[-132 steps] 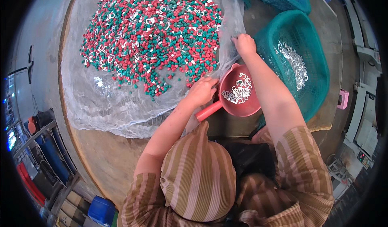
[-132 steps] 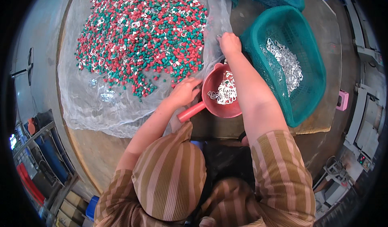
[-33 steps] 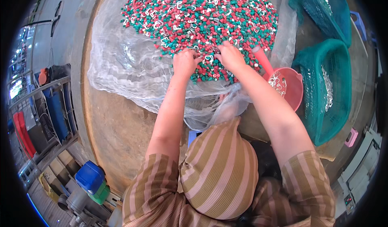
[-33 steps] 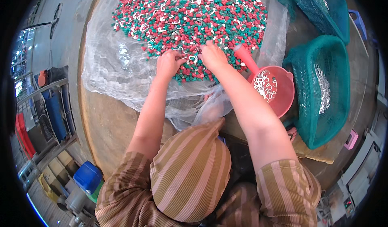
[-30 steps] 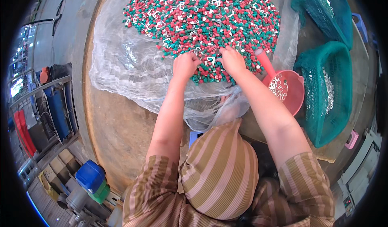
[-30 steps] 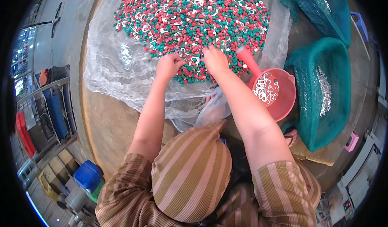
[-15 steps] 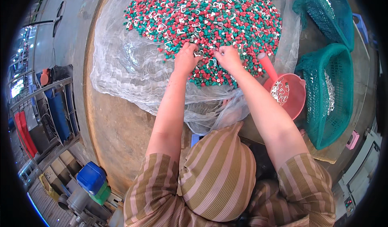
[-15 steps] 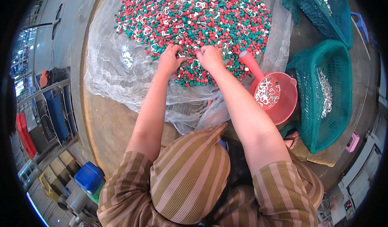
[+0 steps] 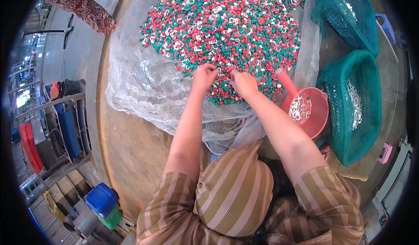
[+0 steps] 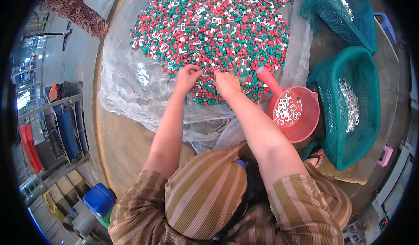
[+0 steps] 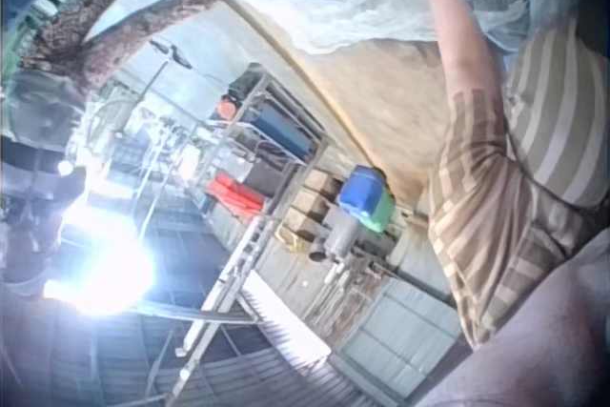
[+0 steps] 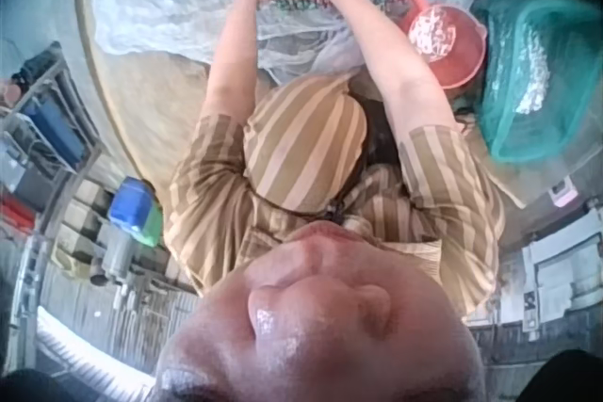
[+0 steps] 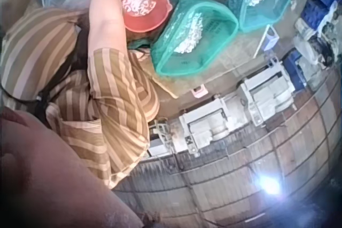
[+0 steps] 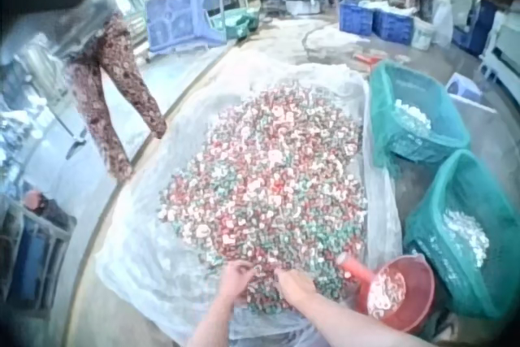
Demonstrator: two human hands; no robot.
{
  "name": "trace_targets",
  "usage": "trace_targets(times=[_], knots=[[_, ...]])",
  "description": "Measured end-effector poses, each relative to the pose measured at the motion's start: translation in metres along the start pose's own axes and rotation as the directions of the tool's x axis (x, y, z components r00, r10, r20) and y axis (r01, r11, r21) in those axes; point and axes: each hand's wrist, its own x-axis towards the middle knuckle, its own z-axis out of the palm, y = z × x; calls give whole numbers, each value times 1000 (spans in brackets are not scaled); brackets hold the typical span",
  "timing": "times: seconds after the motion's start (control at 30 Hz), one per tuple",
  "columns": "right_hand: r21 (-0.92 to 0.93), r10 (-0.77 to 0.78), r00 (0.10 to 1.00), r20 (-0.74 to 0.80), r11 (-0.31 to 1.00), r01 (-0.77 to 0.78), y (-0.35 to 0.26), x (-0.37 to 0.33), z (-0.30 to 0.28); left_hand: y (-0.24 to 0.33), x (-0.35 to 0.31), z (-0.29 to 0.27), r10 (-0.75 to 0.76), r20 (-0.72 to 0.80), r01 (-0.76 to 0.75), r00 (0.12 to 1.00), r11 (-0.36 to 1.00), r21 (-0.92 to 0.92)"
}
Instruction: The person sorts through a large pile of mixed red, green, and white plastic bottle caps spread on a sheet, picking out silver metal rings and placing them into a red scoop. They then pour the collected rings into a green basket and continue sorting the remaining caps.
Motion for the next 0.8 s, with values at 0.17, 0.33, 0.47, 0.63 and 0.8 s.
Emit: trace_targets(times=[0.17, 0.33, 0.47, 0.63, 0.8], knots=[[729, 141, 977, 159, 651, -212, 28, 28, 4, 7, -12, 26, 140, -228, -30, 964, 904, 427], [893, 67, 894, 444, 47, -447, 24, 24, -31, 2, -10, 6, -21, -127, 27, 992, 998, 50], [936, 63, 934, 351, -39, -349, 37, 33, -21, -15, -1, -4, -16, -9, 12, 1000, 949, -315], [924, 119, 921, 371, 48, -378, 27, 26, -33, -4, -24, -23, -110, 187, 217, 976, 521, -826], [528, 249, 969, -3, 823, -210, 30, 35, -15, -2, -24, -16, -92, 93, 129, 991, 815, -565]])
